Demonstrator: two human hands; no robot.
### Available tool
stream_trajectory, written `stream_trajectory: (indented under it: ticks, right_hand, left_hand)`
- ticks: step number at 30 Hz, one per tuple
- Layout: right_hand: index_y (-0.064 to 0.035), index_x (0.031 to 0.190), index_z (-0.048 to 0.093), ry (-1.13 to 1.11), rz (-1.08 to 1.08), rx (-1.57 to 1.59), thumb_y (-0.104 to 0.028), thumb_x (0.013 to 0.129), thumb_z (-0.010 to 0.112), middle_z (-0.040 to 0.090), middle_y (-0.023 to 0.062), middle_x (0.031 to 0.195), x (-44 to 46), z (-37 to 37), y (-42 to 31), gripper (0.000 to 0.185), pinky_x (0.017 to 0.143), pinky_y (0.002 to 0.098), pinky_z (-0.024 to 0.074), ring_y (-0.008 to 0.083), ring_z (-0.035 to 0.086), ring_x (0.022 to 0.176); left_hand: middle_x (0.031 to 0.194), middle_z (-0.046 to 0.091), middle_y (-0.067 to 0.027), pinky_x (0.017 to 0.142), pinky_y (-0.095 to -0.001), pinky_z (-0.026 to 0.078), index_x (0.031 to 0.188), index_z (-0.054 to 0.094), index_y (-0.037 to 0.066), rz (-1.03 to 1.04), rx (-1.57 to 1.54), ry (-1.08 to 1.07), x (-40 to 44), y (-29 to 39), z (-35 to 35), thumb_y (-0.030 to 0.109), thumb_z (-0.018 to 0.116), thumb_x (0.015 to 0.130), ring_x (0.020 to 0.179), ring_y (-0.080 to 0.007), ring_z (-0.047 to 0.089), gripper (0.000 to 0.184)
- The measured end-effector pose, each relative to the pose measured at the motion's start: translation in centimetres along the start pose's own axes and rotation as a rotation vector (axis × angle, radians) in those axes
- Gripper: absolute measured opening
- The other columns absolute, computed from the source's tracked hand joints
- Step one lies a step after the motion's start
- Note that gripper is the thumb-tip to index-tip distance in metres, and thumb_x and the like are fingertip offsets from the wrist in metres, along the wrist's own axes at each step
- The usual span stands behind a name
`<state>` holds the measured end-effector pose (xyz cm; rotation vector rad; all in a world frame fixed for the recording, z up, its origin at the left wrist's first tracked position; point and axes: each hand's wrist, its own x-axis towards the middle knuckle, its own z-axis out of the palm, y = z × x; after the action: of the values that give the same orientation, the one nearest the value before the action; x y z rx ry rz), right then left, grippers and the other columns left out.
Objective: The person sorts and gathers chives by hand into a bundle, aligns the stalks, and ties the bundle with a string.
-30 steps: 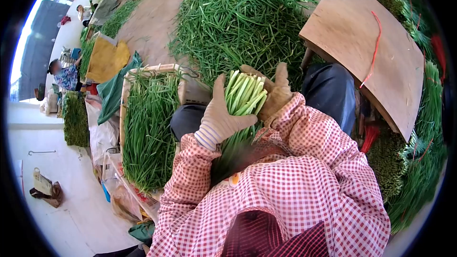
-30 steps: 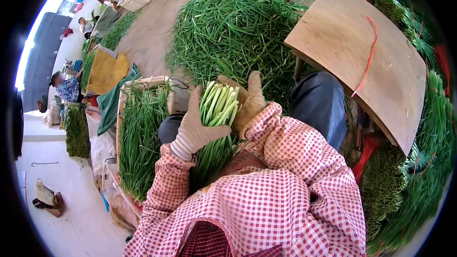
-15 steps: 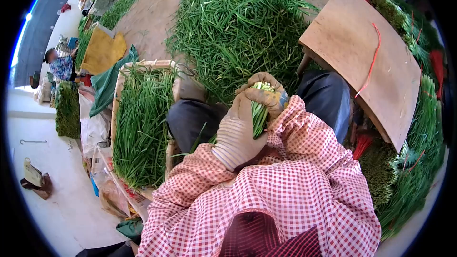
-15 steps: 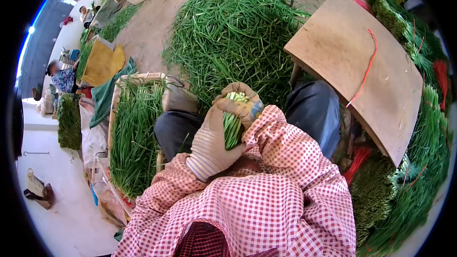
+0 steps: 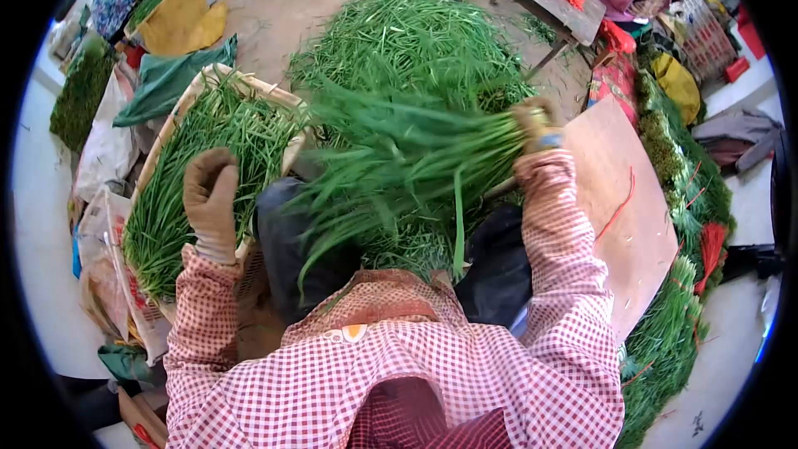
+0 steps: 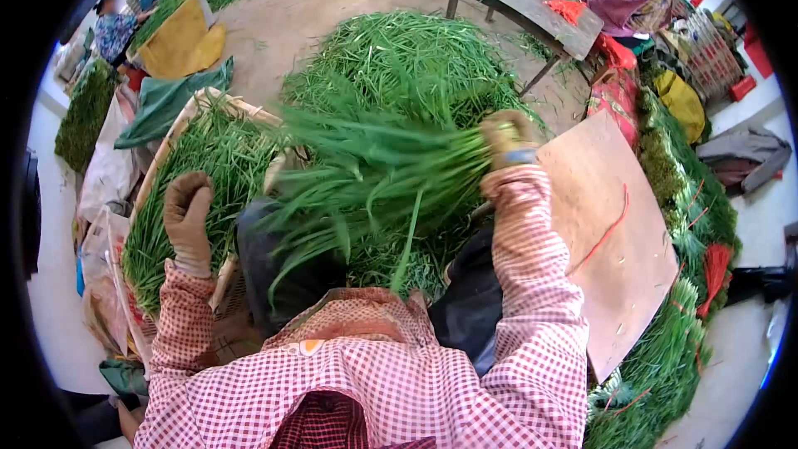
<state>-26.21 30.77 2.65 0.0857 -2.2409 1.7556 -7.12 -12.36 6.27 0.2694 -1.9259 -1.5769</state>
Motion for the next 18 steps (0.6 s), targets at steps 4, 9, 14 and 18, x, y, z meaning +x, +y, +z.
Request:
stream_trajectory:
  ticks: [4, 9, 14, 18]
  right_hand:
    - [-0.0103, 0.094, 0.06, -0.18, -0.051, 0.108, -0.008, 0.078, 0.074, 0.065, 0.0102, 0.092, 1.6, 2.8, -4.0, 0.022, 0.074, 0.0342, 0.0546, 0.0209, 0.063, 0.082]
    - [-0.0078, 0.096, 0.056, -0.491, -0.126, 0.647, -0.001, 0.079, 0.068, 0.065, 0.0134, 0.094, 1.3, -0.1, -10.7, 0.022, 0.076, 0.0397, 0.0556, 0.0263, 0.065, 0.09]
    - [-0.0062, 0.096, 0.055, -0.564, -0.219, 0.792, -0.002, 0.078, 0.068, 0.063, 0.0114, 0.091, -2.7, 2.2, -14.3, 0.023, 0.082, 0.0466, 0.055, 0.0305, 0.066, 0.092]
    - [-0.0107, 0.1, 0.057, -0.531, -0.282, 0.856, -0.001, 0.079, 0.064, 0.065, 0.0142, 0.089, -0.4, 0.9, -17.3, 0.025, 0.082, 0.0504, 0.0542, 0.0343, 0.066, 0.09]
  left_hand:
    - [0.1, 0.065, -0.0062, 0.081, -0.0282, 0.05, 0.105, 0.063, 0.0, 0.186, 0.221, -0.147, -2.2, 1.9, 1.9, -0.005, 0.06, 0.083, 0.09, -0.0137, 0.062, 0.023]
    - [0.103, 0.065, -0.0121, 0.092, -0.0444, 0.047, 0.1, 0.063, 0.006, 0.747, 0.161, -0.619, -1.5, 5.8, 8.1, 0.003, 0.068, 0.069, 0.101, -0.031, 0.062, 0.031]
    - [0.145, 0.037, -0.0158, 0.104, -0.0586, 0.033, 0.127, 0.056, 0.021, 0.926, 0.207, -0.767, -3.8, 7.6, 15.0, 0.02, 0.076, 0.061, 0.133, -0.0389, 0.035, 0.069]
    - [0.141, 0.04, -0.0152, 0.093, -0.0487, 0.047, 0.128, 0.054, 0.02, 0.896, 0.291, -0.817, -6.3, 3.6, 16.4, 0.014, 0.072, 0.063, 0.12, -0.0375, 0.048, 0.068]
